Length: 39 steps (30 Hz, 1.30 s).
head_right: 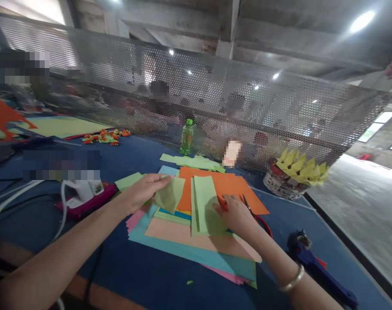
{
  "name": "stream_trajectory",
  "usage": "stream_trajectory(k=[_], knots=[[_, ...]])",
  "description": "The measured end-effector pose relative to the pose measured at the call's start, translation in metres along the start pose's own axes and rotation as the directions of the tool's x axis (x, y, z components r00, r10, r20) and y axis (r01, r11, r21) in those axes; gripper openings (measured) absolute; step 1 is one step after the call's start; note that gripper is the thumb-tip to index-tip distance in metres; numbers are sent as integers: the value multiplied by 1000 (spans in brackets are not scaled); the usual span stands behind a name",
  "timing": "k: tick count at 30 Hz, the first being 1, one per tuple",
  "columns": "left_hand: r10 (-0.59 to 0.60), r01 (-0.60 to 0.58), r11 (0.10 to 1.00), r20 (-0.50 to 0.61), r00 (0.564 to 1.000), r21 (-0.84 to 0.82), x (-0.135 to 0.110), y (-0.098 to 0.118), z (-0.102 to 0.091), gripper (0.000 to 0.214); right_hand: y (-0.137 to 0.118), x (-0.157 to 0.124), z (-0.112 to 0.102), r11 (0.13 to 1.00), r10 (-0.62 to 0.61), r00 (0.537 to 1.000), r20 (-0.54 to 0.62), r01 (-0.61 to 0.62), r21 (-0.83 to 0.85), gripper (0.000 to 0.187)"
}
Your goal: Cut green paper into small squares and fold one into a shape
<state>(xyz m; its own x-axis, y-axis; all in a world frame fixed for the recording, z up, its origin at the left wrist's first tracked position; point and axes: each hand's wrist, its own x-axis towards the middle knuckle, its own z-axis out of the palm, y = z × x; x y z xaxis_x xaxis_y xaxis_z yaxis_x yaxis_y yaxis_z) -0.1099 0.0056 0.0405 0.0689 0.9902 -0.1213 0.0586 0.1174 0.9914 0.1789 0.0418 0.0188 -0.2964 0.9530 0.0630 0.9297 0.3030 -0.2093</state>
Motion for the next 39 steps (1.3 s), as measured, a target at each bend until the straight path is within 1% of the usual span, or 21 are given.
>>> stream_trajectory(k=[1,3,5,8,11,15,17,19,21,23,25,27,29,31,33,35,36,37,39], knots=[[-64,69,993,52,997,-96,2,-6,6,32,-6,3,0,1000,2,1000,9,-1,-7,38],[-119,134,981,112,987,-138,5,-18,15,31,-18,6,-2,1000,6,1000,24,-5,-14,33],[-143,171,972,172,975,-163,8,-27,21,30,-29,7,-3,1000,5,999,39,-5,-7,29],[-152,207,955,249,957,-211,9,-30,25,32,-40,9,-4,999,7,998,63,-9,31,35],[-163,235,939,278,947,-252,8,-28,26,31,-44,12,-5,995,16,996,88,-25,97,45],[-175,253,926,275,945,-281,6,-25,29,30,-42,18,-5,969,33,993,111,-60,242,55],[-175,252,924,268,947,-287,5,-24,30,30,-40,19,-3,935,52,992,118,-90,343,65],[-169,246,924,265,949,-292,4,-26,30,30,-40,20,1,876,66,989,129,-119,468,74],[-159,237,927,266,951,-292,4,-28,30,31,-41,18,6,786,60,989,132,-128,605,71],[-144,223,932,271,952,-287,5,-32,30,33,-44,14,13,675,49,992,114,-117,729,58],[-116,193,939,268,956,-283,7,-36,31,35,-47,9,18,567,50,996,73,-89,819,49],[-80,153,947,253,964,-282,8,-39,33,36,-50,3,21,481,63,998,24,-52,875,45],[-38,110,951,245,969,-289,8,-40,36,38,-53,-3,21,420,78,997,-21,-14,907,43],[76,9,953,266,961,-303,5,-37,38,36,-55,-7,19,376,99,993,-70,28,926,43],[246,-145,936,299,922,-321,1,-30,40,31,-57,-9,16,344,117,985,-128,81,936,42],[384,-286,906,324,864,-311,-4,-24,41,24,-58,-11,16,325,122,975,-187,139,936,41],[420,-333,898,329,846,-289,-6,-21,41,21,-59,-12,16,321,120,970,-211,164,933,40],[441,-370,892,326,836,-258,-8,-20,42,18,-59,-13,18,319,114,966,-231,184,930,38],[455,-410,890,322,830,-200,-9,-21,43,18,-61,-15,22,322,90,963,-255,214,922,34]])
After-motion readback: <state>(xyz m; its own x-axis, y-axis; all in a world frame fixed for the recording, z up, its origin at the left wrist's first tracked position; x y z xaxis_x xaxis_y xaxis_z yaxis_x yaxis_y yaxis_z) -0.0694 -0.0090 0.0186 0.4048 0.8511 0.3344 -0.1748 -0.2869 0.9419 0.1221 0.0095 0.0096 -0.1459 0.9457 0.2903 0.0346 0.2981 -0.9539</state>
